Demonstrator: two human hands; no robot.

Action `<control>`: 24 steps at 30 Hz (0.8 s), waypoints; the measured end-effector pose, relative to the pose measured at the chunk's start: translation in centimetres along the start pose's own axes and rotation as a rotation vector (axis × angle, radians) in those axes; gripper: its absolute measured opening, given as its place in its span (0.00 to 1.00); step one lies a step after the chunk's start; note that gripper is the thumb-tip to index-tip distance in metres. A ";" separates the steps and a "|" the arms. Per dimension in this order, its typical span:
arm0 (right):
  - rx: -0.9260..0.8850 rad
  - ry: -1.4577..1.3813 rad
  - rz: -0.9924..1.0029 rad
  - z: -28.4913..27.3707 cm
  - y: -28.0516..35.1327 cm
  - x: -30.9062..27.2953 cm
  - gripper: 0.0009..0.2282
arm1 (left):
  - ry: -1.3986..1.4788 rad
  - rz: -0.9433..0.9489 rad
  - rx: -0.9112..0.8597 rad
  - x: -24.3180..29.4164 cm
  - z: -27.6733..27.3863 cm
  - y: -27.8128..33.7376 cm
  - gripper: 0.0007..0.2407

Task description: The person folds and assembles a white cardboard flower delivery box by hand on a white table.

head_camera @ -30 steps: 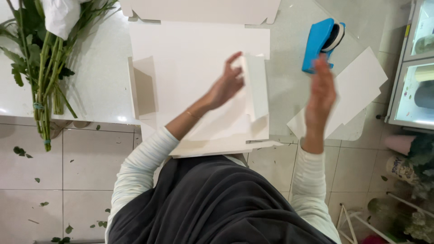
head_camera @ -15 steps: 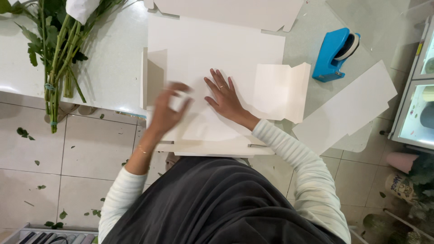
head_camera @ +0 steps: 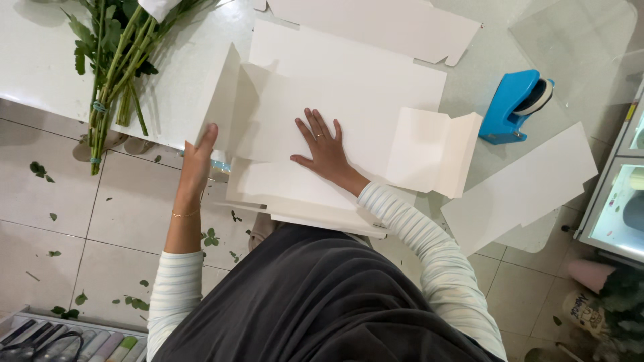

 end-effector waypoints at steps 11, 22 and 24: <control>0.276 -1.378 0.283 -1.4 -0.7 6.8 0.26 | -0.005 0.151 -0.499 10.3 9.2 5.5 0.46; 0.071 -1.818 0.802 -5.1 1.1 11.6 0.41 | -0.896 0.789 -0.528 7.3 20.2 6.4 0.46; 0.065 -1.751 0.804 -5.4 1.4 11.4 0.44 | -0.840 0.845 -0.398 7.3 20.7 3.9 0.39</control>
Point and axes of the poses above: each hand's wrist, its own y-axis away from the middle knuckle, its own z-axis out of the palm, x = y × z, the point moved 8 cm from there along -y, towards the middle knuckle, and after that the axes turned 13 degrees about x, right-handed, at the moved point
